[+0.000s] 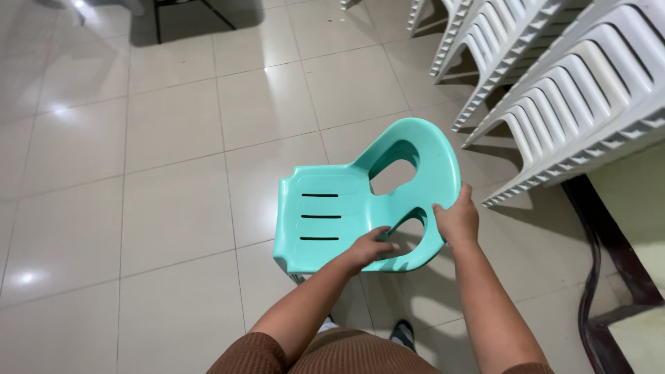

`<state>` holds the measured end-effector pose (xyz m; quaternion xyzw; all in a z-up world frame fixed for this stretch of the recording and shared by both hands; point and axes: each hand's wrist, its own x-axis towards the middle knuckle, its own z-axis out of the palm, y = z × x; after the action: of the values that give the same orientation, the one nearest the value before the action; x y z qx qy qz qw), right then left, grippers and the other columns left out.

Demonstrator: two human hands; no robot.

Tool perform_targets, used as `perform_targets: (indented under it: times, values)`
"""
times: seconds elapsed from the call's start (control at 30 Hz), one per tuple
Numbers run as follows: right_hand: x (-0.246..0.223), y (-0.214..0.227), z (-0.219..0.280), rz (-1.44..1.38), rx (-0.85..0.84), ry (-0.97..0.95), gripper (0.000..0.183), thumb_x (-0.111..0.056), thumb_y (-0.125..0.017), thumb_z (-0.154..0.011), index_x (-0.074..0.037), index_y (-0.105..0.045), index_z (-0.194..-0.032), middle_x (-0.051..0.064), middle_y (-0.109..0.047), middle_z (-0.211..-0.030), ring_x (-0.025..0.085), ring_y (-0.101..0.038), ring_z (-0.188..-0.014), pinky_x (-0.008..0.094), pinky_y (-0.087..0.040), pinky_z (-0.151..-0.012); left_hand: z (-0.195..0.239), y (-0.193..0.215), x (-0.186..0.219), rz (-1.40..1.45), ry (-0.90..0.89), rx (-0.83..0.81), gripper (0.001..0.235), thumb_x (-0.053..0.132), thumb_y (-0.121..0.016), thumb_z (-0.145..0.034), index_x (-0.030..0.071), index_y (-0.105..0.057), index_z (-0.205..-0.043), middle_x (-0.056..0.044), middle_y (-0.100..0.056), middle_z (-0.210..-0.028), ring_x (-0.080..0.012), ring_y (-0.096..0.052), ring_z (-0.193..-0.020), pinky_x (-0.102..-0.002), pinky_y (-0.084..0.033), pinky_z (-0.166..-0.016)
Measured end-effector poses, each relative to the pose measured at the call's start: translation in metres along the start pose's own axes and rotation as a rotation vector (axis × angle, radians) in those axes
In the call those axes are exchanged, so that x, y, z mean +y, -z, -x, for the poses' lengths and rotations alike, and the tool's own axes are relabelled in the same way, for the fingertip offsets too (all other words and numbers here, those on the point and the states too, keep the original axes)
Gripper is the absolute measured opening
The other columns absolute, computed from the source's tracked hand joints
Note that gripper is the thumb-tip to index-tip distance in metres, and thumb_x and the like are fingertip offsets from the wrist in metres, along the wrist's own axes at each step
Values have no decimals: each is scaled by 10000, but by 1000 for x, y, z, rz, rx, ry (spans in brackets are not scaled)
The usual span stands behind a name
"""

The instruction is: The person stacks white and teal plastic chairs in a room. Then, the person assembles a black cardboard box on a table by folding its sides and inserting a clear plastic window frame into the top opening.

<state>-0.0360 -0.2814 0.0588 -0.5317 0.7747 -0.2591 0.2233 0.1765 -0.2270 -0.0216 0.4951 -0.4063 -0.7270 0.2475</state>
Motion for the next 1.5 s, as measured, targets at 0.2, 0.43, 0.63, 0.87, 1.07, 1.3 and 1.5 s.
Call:
perform_targets:
  times: [0.2, 0.43, 0.63, 0.87, 1.07, 1.3, 1.5]
  values:
    - [7, 3, -12, -86, -28, 27, 722, -135, -821, -787, -107, -438, -1399, 235, -698, -1183, 405, -692, -1080, 480, -544, -913, -13, -56, 7, -639, -120, -188, 1090, 436, -767, -754, 53, -246, -1632, -252, -459, -1559, -366, -501, -1407, -400, -401, -1154]
    - [31, 41, -67, -68, -171, 122, 743, -132, -811, -796, -130, -416, -1424, 229, -693, -1199, 384, -705, -1070, 470, -564, -911, -63, -128, -11, -751, -171, -124, 1254, 431, -770, -818, -15, 93, -1612, -220, -64, -1712, -338, -188, -1564, -374, -237, -1241]
    - [68, 73, -110, 43, -280, 223, 794, -149, -831, -774, -166, -408, -1446, 217, -703, -1180, 374, -700, -1073, 461, -552, -926, -80, -200, 8, -634, -153, -96, 1179, 378, -734, -826, 34, 30, -1655, -240, -189, -1685, -358, -294, -1526, -390, -277, -1220]
    - [115, 99, -101, 10, -325, 283, 755, -207, -816, -785, -163, -435, -1435, 209, -718, -1144, 366, -732, -1020, 455, -574, -888, -70, -246, -6, -605, -148, -20, 1107, 386, -731, -847, 109, -27, -1655, -232, -329, -1617, -354, -400, -1455, -395, -331, -1181]
    - [177, 129, -57, -50, -237, 186, 732, -221, -795, -796, -163, -438, -1433, 206, -729, -1122, 370, -742, -976, 463, -575, -864, -53, -276, -33, -535, -97, -90, 955, 406, -711, -850, 174, -246, -1651, -226, -557, -1472, -346, -554, -1341, -401, -421, -1109]
    - [225, 160, 10, -79, -63, 23, 557, -214, -775, -845, -99, -510, -1321, 235, -721, -1120, 427, -700, -1026, 517, -539, -889, -24, -314, -69, -598, -136, -157, 864, 399, -744, -844, 130, -402, -1591, -212, -560, -1474, -348, -557, -1329, -414, -438, -1094]
    - [275, 170, 60, -106, 74, 38, 559, -185, -780, -842, -38, -505, -1306, 269, -693, -1124, 457, -675, -1038, 531, -521, -906, 43, -353, -67, -636, -65, -131, 903, 369, -761, -759, 169, -426, -1573, -183, -630, -1387, -338, -620, -1243, -414, -467, -1043]
